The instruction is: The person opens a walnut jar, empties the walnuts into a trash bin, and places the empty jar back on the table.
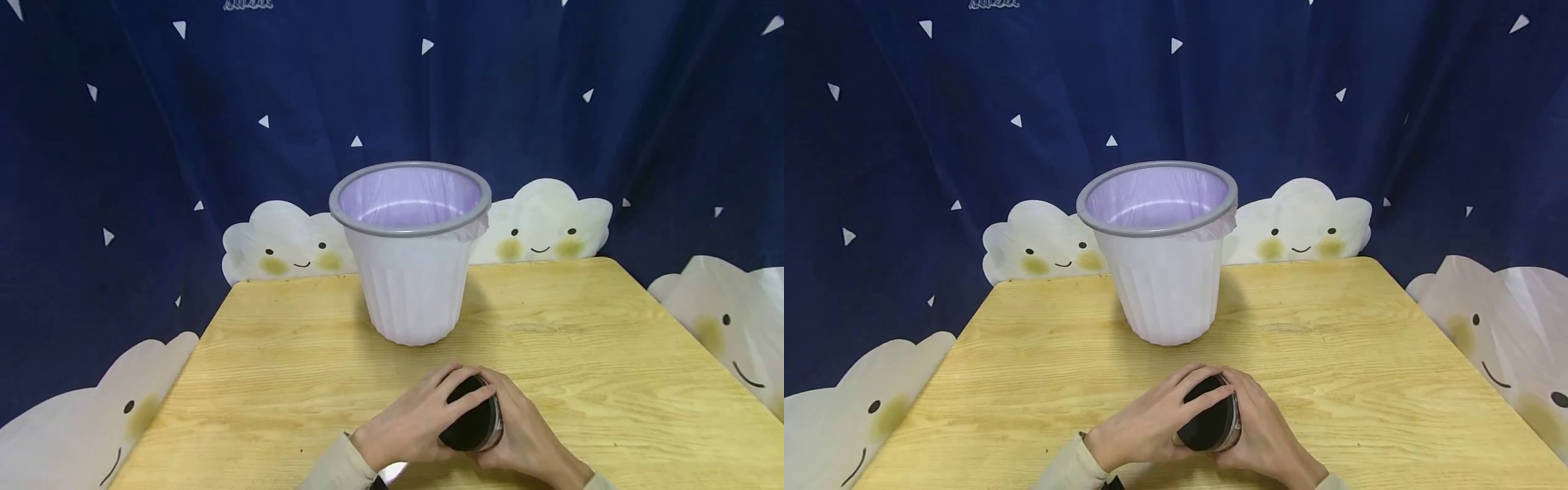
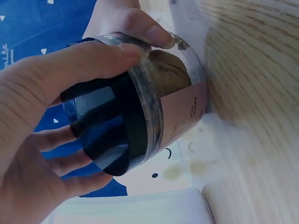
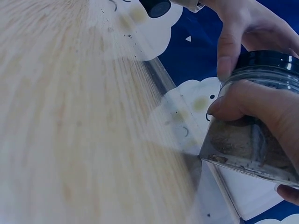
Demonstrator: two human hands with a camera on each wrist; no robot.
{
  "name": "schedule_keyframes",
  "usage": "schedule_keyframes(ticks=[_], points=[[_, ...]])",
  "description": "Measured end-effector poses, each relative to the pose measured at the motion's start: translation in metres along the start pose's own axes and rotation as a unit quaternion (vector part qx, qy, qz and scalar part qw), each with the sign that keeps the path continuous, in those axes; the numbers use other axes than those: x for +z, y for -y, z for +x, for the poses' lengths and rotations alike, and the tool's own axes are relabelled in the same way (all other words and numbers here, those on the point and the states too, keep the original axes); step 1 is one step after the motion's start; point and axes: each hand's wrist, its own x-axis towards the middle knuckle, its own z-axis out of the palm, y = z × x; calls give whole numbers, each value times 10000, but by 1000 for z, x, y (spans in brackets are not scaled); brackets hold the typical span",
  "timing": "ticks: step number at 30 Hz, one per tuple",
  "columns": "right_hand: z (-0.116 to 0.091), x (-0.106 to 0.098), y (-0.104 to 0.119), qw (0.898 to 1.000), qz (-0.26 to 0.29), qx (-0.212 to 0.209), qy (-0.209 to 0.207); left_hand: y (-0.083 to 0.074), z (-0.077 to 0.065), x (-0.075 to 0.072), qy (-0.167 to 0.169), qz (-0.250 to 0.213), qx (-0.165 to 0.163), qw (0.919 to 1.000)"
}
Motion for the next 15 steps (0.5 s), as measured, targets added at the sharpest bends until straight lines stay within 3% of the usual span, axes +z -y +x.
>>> schedule_keyframes(ticks=[4, 10, 15], points=[[1, 0, 0, 10000, 85, -22, 9, 1, 1, 0, -149, 31, -38, 9999], [-1, 1, 0, 10000, -24, -14, 24, 0, 0, 1, 25, 58, 19, 10000], [1, 0, 0, 10000, -20, -61, 1, 0, 0, 1, -57, -75, -38, 9999]])
